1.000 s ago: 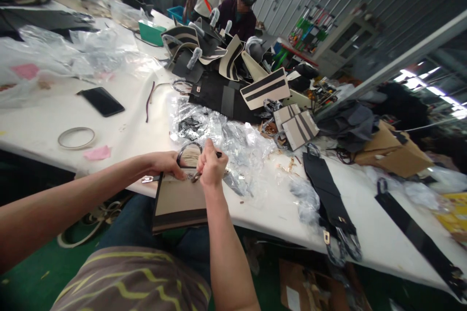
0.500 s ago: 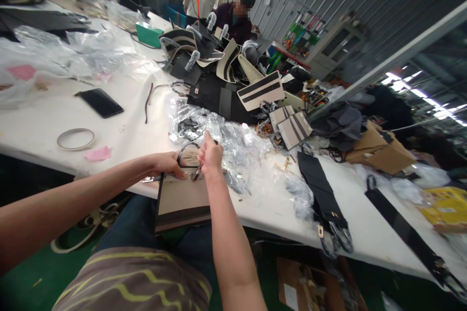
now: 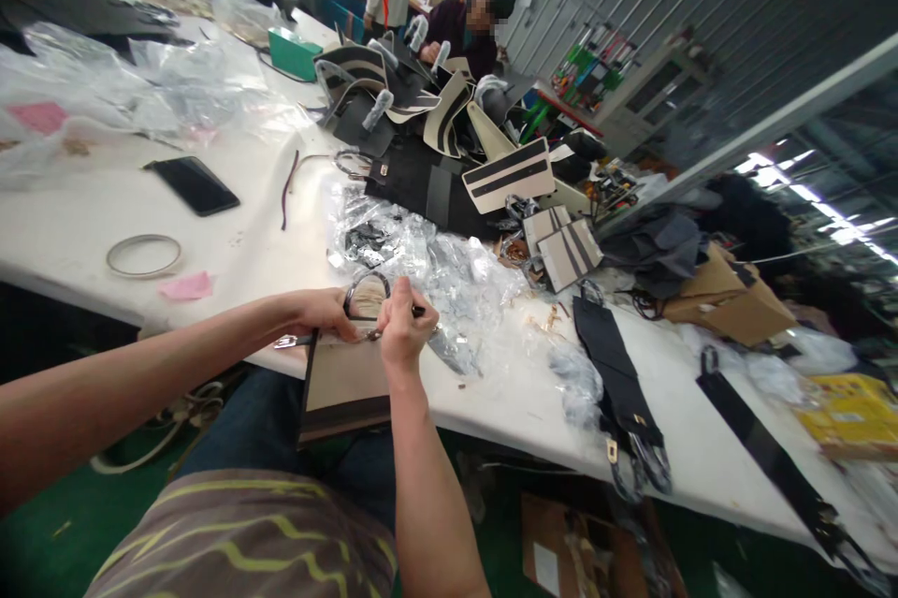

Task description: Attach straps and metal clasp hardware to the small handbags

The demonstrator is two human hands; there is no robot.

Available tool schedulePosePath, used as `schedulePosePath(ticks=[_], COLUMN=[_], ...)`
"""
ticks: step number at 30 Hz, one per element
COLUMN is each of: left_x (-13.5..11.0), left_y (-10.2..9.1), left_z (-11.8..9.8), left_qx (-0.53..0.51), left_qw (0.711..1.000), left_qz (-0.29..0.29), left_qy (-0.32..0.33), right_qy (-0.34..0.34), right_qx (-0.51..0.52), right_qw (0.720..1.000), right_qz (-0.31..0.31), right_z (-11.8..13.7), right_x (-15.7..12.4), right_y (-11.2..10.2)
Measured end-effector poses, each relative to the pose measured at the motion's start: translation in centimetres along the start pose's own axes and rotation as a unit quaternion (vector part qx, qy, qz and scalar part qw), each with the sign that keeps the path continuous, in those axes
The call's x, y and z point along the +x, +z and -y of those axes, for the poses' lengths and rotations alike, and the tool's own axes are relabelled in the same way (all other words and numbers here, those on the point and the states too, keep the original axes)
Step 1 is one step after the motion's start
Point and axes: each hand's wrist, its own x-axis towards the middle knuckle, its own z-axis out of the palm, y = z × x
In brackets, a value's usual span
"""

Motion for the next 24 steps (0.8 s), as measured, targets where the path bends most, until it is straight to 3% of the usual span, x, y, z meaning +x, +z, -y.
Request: schedulePosePath(ticks=[6, 10, 14, 18, 24], left_x=[-0.6, -0.8, -0.6, 0.0, -0.1], left_y=[0.6, 0.8, 0.8, 0.5, 0.5], left_z=[-0.7, -0.8, -0.7, -0.5, -0.4], left_qx=[0.005, -0.003, -0.029, -0.037, -0.020], left_qw=[1.000, 1.000, 1.000, 0.999, 1.000], left_qz=[-0.003, -0.006, 0.001, -0.006, -0.002], left_qy=[0.022, 0.029, 0.004, -0.004, 0.015], right_qy=[0.123, 0.169, 0.160, 0.111, 0.130], right_qx=[0.036, 0.035, 0.004, 0.009, 0.015], right_qw=[0.992, 0.985, 0.987, 0.994, 0.991], right_qz=[0.007, -0.005, 0.017, -0.003, 0.001], right_z=[1.3, 1.3, 0.7, 1.0, 1.7], right_x=[3.9, 5.8, 4.8, 3.6, 5.2], right_y=[-0.2, 0.4, 1.1, 0.6, 0.7])
